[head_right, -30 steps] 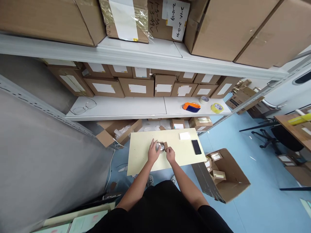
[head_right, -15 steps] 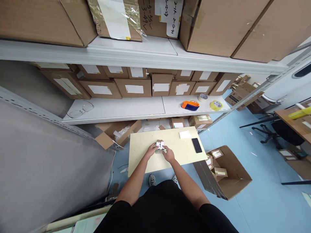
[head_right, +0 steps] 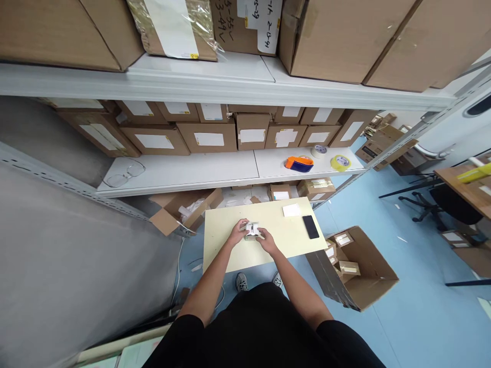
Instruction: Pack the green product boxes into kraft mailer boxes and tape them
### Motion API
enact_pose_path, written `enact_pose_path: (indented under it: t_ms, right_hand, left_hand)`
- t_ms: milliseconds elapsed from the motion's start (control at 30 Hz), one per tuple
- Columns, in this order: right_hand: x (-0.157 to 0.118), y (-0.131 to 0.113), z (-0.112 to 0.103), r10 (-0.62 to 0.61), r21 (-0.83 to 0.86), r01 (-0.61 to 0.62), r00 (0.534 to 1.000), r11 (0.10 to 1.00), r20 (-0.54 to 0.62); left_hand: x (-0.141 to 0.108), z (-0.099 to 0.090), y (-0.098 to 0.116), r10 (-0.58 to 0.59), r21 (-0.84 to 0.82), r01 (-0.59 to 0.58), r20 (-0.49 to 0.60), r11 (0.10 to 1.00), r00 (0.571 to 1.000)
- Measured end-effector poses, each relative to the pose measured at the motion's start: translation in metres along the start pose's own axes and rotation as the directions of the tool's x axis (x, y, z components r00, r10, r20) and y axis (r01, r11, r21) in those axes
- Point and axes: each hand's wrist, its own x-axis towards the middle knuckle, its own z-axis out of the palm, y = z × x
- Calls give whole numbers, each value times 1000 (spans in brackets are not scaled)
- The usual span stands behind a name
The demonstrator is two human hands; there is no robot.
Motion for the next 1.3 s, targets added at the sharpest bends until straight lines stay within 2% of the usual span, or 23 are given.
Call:
enact_pose_path:
  t_ms: [100,200,400,567,833,1133,1233,1300]
  right_hand:
    - [-5,-2,-2,-20,83,25,998,996,-57]
    - [-12,-4,-3,2,90,7,995,996,-95]
    - [-14,-10,-1,-16,120,28,995,992,-98]
    - [-13,-10,2,-35,111,46,995,993,-98]
    - [-9,-7,9,-89,39,96,984,995,-158]
    - [-10,2,12,-161,-141,138,972,980,-172]
    - [-9,5,12,-172,-118,154,973,981,-157]
    - [-8,8,12,-127,-37,122,977,992,-171]
  left_hand:
    - [-8,-5,7,43,69,-45,18,997,999]
    - [-14,-8,12,62,110,-66,42,992,997]
    - [-15,-5,14,66,164,-76,63,984,996]
    - [-12,-4,3,91,191,-107,94,976,991]
    - [-7,-3,-22,106,340,-151,146,928,984]
    - [-11,-3,-20,120,375,-175,167,910,979]
    - [-13,-6,-21,126,415,-186,168,891,978]
    - [-13,-4,-26,114,394,-177,179,902,977]
